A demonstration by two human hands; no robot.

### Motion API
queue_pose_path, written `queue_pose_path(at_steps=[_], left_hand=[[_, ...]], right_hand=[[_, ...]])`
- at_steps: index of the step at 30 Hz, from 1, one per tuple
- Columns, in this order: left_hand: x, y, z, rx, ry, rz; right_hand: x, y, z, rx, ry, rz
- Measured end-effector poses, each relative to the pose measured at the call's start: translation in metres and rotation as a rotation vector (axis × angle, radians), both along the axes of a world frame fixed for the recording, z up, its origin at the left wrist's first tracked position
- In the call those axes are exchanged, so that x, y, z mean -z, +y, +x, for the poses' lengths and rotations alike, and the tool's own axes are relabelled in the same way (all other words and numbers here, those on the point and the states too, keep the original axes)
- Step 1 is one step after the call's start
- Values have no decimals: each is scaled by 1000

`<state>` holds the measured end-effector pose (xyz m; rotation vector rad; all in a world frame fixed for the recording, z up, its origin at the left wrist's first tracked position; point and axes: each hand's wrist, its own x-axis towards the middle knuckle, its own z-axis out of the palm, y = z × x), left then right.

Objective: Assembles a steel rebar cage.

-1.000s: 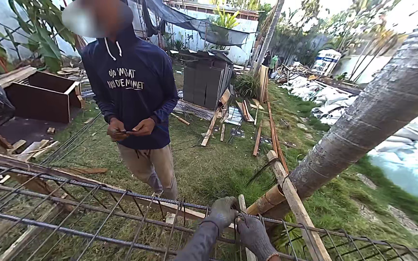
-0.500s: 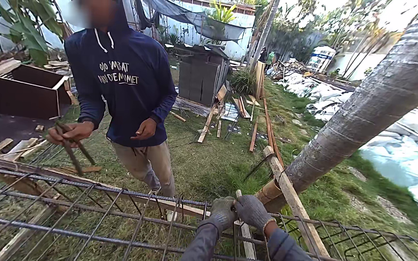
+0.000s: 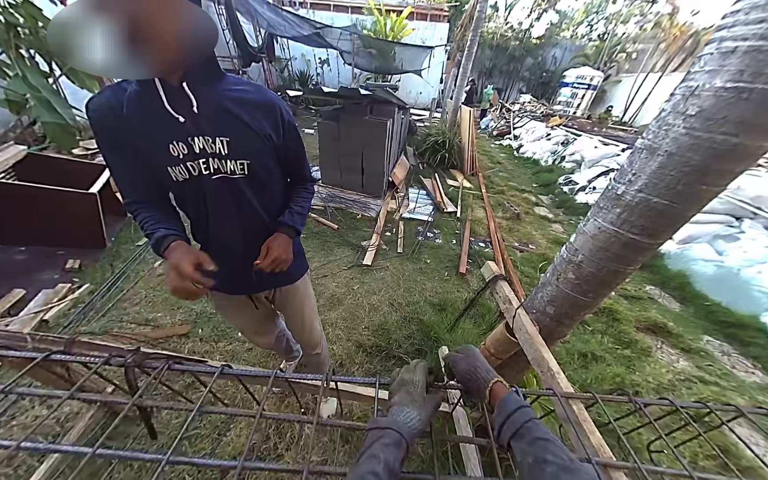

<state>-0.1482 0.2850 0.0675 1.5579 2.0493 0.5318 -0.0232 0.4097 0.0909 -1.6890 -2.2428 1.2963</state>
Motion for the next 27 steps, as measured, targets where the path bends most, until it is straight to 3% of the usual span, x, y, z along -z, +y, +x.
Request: queue_pose_path(at_steps=[9, 15, 18, 21, 24, 27], left_hand=[[-11, -15, 34, -13, 275, -11], [-31, 4, 50, -36, 427, -131], [-34, 2, 38, 33, 365, -139], [-35, 11, 4, 97, 104, -138], [-29, 34, -25, 200, -177, -183], [-32, 52, -33, 235, -261, -283]], right_hand=[[-7, -8, 0, 62, 91, -79], [-6, 1, 1, -16, -43, 22], [7, 1, 16, 53, -49, 18], [18, -18, 29, 193, 28, 34], [10, -61, 35, 232, 70, 199], [3, -95, 29, 156, 98, 406]])
